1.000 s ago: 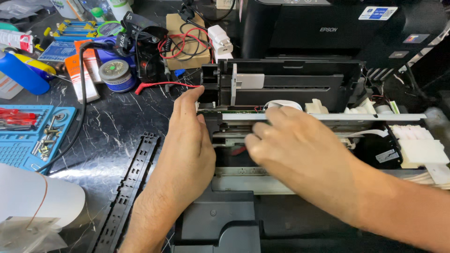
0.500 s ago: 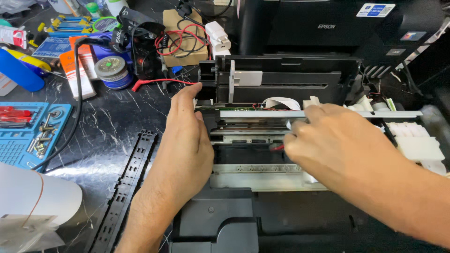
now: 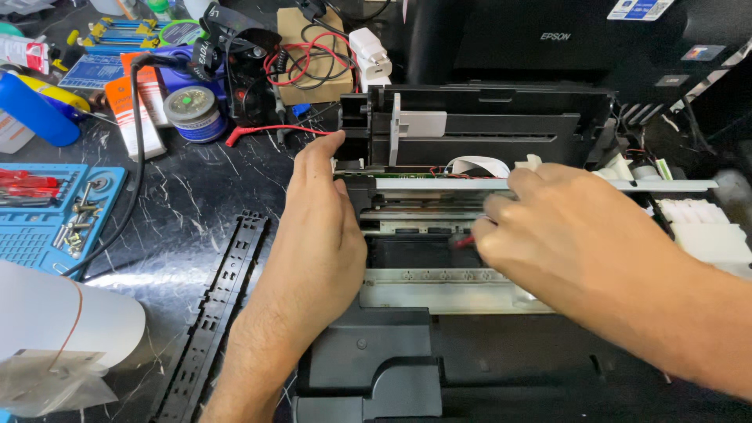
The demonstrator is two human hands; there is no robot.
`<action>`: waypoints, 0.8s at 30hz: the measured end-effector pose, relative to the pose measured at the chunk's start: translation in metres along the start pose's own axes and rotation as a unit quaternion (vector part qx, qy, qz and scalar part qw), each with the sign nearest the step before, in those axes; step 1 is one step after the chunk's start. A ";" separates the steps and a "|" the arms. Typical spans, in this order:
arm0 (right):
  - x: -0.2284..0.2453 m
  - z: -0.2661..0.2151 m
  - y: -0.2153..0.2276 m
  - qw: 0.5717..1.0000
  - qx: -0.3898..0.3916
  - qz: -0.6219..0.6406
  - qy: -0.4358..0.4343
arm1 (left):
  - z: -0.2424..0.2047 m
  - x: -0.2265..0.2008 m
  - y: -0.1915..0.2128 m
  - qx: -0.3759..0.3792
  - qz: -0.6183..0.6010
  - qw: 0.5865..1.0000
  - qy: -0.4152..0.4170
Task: The person removes a black plastic cover from an Epson printer and cleans it with a red toothbrush. They then use the toothbrush to clean the internal components of the printer, including the carriage and rails.
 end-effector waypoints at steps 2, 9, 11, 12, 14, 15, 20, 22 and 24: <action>0.009 0.012 0.017 0.996 -0.086 0.026 0.014 | -0.001 -0.001 0.000 -0.010 0.003 1.000 -0.021; 0.008 0.009 0.038 0.990 -0.138 0.027 0.025 | 0.001 0.002 -0.001 -0.014 0.021 0.999 -0.027; -0.009 -0.001 0.011 1.000 -0.007 -0.010 -0.002 | 0.001 -0.001 0.000 -0.004 0.000 1.000 -0.007; -0.008 0.003 0.014 1.000 -0.008 -0.011 -0.003 | 0.001 0.000 0.001 -0.005 0.001 1.000 -0.009; -0.006 0.008 0.023 0.999 -0.040 0.015 -0.003 | 0.000 0.000 -0.001 -0.006 0.003 1.000 -0.011; -0.003 0.014 0.026 0.999 -0.039 0.015 -0.004 | 0.000 0.003 -0.001 -0.005 0.002 1.000 -0.012; 0.006 0.014 0.047 0.986 -0.159 0.051 0.010 | 0.001 0.004 -0.002 -0.010 0.029 0.999 -0.041; -0.007 0.005 0.028 0.997 -0.072 0.041 0.003 | 0.001 0.004 -0.002 -0.006 0.021 0.999 -0.030; -0.016 -0.003 0.013 0.999 0.015 0.032 -0.003 | 0.001 0.005 -0.002 -0.003 0.015 1.000 -0.016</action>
Point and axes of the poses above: each hand's wrist, its own z-axis towards the middle knuckle, its own y-axis out of the back of the hand, x = y × z, the point moved 6 cm from there along z, towards the middle knuckle, and after that the axes turned 6 degrees about -y, right-handed, at the moved point
